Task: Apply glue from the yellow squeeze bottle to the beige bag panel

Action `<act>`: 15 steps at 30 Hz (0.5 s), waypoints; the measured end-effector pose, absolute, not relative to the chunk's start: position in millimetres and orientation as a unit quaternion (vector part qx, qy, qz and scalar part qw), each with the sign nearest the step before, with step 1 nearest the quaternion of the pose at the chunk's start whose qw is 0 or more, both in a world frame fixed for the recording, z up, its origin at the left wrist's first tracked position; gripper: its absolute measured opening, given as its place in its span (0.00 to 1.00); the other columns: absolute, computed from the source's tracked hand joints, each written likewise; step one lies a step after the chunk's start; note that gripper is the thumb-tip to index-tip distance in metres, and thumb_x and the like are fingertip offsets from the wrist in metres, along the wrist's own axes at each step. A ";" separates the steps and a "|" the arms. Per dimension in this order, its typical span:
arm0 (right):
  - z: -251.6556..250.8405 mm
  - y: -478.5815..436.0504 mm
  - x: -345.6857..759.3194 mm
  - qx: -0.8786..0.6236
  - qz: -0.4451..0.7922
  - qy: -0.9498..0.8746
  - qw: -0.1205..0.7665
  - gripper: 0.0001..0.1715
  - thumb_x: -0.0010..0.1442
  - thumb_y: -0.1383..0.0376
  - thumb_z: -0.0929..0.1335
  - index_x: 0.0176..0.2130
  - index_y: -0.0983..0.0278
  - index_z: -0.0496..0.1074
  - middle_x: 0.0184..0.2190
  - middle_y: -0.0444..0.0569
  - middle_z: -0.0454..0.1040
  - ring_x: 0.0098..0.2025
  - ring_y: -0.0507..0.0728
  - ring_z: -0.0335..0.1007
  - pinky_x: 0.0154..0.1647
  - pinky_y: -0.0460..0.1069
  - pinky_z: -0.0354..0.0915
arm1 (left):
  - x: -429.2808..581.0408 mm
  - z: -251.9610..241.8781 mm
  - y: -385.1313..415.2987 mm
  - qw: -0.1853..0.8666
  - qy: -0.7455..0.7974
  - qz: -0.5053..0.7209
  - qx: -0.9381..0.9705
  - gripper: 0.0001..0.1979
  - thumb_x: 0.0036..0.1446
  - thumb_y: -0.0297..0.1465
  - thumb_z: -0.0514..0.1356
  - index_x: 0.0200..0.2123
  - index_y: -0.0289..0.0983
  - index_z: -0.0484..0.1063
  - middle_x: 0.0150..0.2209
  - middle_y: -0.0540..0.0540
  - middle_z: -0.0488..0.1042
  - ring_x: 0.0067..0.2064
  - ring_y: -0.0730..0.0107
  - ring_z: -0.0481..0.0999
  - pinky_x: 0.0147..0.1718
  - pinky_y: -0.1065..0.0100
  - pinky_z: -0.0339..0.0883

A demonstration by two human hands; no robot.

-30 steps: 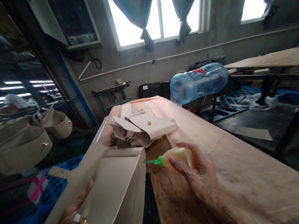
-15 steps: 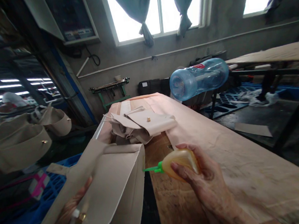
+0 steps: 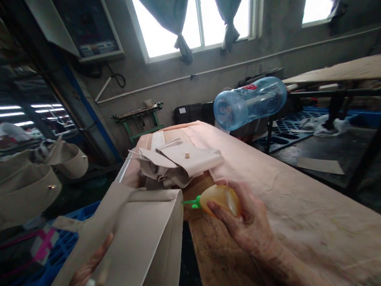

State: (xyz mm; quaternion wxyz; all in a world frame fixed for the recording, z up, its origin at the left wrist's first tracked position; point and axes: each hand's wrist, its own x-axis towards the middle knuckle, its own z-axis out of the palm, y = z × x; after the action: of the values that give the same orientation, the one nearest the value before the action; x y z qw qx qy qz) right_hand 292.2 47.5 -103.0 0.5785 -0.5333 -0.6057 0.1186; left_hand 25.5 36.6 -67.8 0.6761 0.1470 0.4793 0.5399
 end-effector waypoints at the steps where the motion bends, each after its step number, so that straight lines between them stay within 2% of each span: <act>1: -103.7 48.3 292.7 -0.527 0.099 -0.616 0.577 0.17 0.56 0.53 0.69 0.43 0.57 0.67 0.35 0.45 0.71 0.32 0.56 0.69 0.32 0.50 0.65 | 33.8 -61.1 53.3 0.678 0.481 0.536 0.147 0.24 0.61 0.46 0.52 0.49 0.34 0.71 0.34 0.45 0.80 0.40 0.56 0.79 0.32 0.63 0.76; 5: -105.9 52.7 297.2 -0.484 0.023 -0.667 0.566 0.14 0.58 0.58 0.69 0.44 0.57 0.65 0.38 0.47 0.69 0.36 0.57 0.68 0.36 0.52 0.65 | 70.1 -19.7 125.9 0.671 0.499 0.530 0.141 0.27 0.62 0.48 0.48 0.52 0.35 0.70 0.35 0.45 0.80 0.41 0.54 0.79 0.32 0.61 0.77; 8: -106.6 54.9 302.1 -0.432 -0.028 -0.708 0.558 0.17 0.58 0.62 0.69 0.47 0.57 0.64 0.41 0.48 0.67 0.41 0.58 0.68 0.39 0.52 0.66 | 73.5 1.4 141.6 0.663 0.513 0.526 0.144 0.23 0.63 0.47 0.48 0.50 0.40 0.71 0.37 0.46 0.80 0.42 0.54 0.79 0.33 0.62 0.76; 12: -102.8 44.7 307.1 -0.401 -0.069 -0.722 0.560 0.24 0.56 0.65 0.70 0.50 0.54 0.62 0.45 0.47 0.66 0.47 0.58 0.65 0.44 0.52 0.65 | 47.0 -15.4 84.1 0.657 0.513 0.532 0.148 0.19 0.61 0.41 0.55 0.51 0.37 0.68 0.45 0.41 0.74 0.42 0.61 0.76 0.38 0.58 0.74; 15: -95.0 24.9 306.9 -0.448 -0.056 -0.683 0.575 0.18 0.58 0.61 0.69 0.47 0.55 0.63 0.39 0.45 0.67 0.40 0.55 0.67 0.38 0.48 0.66 | 28.0 -45.9 26.5 0.650 0.515 0.540 0.147 0.17 0.61 0.39 0.57 0.50 0.38 0.69 0.48 0.42 0.72 0.44 0.61 0.74 0.40 0.59 0.73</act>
State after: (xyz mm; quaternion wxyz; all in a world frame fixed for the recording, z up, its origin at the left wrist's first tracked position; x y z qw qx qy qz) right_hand 306.9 24.9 -95.0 0.5745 -0.4480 -0.6827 -0.0559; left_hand 28.0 26.5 -45.9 0.6498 0.1472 0.5145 0.5398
